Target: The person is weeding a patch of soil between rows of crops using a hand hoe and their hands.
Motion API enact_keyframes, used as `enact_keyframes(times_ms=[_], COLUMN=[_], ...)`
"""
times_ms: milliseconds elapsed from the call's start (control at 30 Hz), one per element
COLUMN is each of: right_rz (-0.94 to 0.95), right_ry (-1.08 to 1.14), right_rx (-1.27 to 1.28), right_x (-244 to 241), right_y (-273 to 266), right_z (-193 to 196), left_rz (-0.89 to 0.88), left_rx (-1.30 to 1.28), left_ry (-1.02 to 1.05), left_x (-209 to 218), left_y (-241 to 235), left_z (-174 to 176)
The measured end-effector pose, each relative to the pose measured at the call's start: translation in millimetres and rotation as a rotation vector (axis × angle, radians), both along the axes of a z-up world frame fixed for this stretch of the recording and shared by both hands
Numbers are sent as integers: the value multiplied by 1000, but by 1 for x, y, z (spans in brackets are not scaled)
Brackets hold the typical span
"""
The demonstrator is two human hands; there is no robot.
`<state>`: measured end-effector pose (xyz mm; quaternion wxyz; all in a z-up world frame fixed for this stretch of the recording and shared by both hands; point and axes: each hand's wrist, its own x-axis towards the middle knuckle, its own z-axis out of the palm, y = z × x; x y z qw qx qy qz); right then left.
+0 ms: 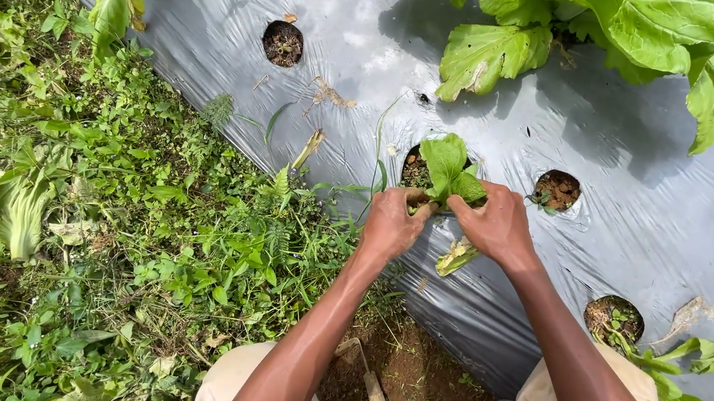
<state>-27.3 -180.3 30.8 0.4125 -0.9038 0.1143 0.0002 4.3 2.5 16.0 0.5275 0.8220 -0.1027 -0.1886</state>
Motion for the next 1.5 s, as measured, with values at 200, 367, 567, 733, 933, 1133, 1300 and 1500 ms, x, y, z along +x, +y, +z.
enact_keyframes(times_ms=[200, 367, 567, 733, 933, 1133, 1300, 1500], right_rz=[11, 7, 5, -4, -13, 4, -10, -13], right_ry=[-25, -28, -6, 16, 51, 32, 36, 80], right_rx=[10, 28, 29, 10, -4, 24, 9, 6], right_x=[-11, -6, -10, -8, -6, -6, -5, -7], right_y=[5, -2, 0, 0, -2, -3, 0, 0], right_z=[11, 8, 5, 3, 0, -6, -3, 0], left_rz=[65, 48, 101, 122, 186, 206, 126, 99], left_rx=[31, 15, -12, 9, -116, -112, -36, -36], left_ry=[-77, -92, -85, -121, -56, 49, 21, -29], left_x=[-7, -5, -11, -11, -9, -4, -5, -4], left_y=[-8, -15, -14, -18, -22, -20, -21, -18], left_z=[31, -3, 22, 13, 11, 1, 4, 2])
